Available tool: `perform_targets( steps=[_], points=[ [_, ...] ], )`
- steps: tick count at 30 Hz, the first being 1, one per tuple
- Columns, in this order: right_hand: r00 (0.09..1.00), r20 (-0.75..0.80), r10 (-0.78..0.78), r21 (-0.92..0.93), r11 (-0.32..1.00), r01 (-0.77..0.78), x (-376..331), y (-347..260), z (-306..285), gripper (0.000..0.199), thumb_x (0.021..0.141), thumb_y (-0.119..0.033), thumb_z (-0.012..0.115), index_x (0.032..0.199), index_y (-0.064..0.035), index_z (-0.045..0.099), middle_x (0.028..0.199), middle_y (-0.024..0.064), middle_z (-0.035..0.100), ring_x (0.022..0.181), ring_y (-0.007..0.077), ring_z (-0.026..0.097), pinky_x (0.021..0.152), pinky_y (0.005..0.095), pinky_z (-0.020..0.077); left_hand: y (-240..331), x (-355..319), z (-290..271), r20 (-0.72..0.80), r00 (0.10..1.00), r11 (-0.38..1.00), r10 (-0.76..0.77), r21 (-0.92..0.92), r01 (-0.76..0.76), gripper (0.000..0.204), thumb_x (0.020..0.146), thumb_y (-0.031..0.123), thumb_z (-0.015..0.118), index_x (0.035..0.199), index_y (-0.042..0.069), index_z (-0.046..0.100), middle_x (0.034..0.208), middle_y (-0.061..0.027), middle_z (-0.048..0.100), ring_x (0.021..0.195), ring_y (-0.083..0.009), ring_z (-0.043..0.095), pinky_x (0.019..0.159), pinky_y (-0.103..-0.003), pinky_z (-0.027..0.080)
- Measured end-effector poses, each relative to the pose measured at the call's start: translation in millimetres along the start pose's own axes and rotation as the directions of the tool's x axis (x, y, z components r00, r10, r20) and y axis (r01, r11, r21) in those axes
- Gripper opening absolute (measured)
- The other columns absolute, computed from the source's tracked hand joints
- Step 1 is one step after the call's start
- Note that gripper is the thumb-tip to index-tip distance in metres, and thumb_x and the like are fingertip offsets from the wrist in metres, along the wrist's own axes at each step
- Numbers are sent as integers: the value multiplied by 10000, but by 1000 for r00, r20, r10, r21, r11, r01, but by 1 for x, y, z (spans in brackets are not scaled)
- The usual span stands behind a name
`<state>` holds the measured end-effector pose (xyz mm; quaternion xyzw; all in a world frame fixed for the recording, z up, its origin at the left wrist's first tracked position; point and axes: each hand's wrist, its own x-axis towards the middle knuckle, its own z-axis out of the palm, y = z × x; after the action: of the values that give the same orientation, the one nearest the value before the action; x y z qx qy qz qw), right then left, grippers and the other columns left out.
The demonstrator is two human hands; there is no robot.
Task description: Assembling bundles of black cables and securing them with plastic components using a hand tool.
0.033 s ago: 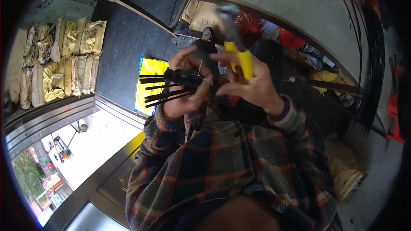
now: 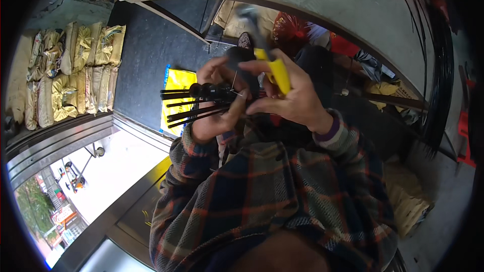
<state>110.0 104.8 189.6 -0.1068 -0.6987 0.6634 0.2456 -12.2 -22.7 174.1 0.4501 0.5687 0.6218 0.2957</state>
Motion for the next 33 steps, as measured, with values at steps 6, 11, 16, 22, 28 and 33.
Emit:
perform_targets(
  steps=[6, 11, 16, 22, 28, 33],
  points=[
    [960, -1, -281, -228, 935, 273, 18, 0, 6, 326, 615, -93, 781, 880, -19, 606, 836, 59, 507, 737, 145, 519, 625, 251, 415, 6, -1, 0, -81, 996, 997, 36, 72, -31, 653, 708, -51, 568, 1249, 39, 213, 850, -95, 487, 785, -160, 543, 718, -264, 434],
    [938, -222, -265, -250, 946, 208, -2, 3, 26, 212, 655, -18, 726, 779, 19, 559, 855, 113, 529, 746, 223, 544, 664, 294, 446, 3, 5, 5, -133, 985, 958, 110, 278, -69, 571, 719, -76, 541, 1218, 7, 277, 842, -79, 493, 761, -116, 503, 676, -227, 406],
    [921, -96, -378, -457, 838, 296, 22, -12, 5, 180, 703, -72, 703, 798, -6, 566, 846, 100, 535, 655, 209, 546, 579, 249, 426, 14, 0, 6, -25, 999, 992, 34, 119, -31, 598, 744, -97, 505, 1255, 22, 217, 858, -83, 469, 746, -139, 515, 694, -240, 413],
    [966, 205, -155, -211, 957, 198, 23, 9, -20, 148, 779, -101, 617, 881, 2, 592, 924, 89, 559, 765, 183, 566, 634, 260, 433, 13, 7, -3, 5, 1000, 1000, -7, -15, 7, 646, 777, -54, 494, 1295, 20, 117, 843, -102, 522, 814, -156, 549, 784, -273, 430],
    [797, 423, -431, -894, -59, 443, 24, -10, -57, 211, 814, -155, 553, 1012, -101, 606, 1181, -5, 476, 1128, 138, 435, 1029, 413, 254, 12, 8, -11, 80, 991, 994, -106, 2, 106, 684, 769, -87, 458, 1318, -1, 59, 855, -136, 580, 810, -181, 610, 786, -297, 464],
    [602, 578, -551, -816, -381, 434, 31, -16, -57, 269, 833, -203, 523, 1091, -153, 581, 1234, -98, 423, 1180, 80, 368, 1062, 417, 182, 15, 7, -4, 18, 993, 992, -118, 39, 118, 628, 819, -23, 486, 1328, -3, 119, 752, -110, 603, 772, -196, 632, 752, -296, 499]
  ],
)
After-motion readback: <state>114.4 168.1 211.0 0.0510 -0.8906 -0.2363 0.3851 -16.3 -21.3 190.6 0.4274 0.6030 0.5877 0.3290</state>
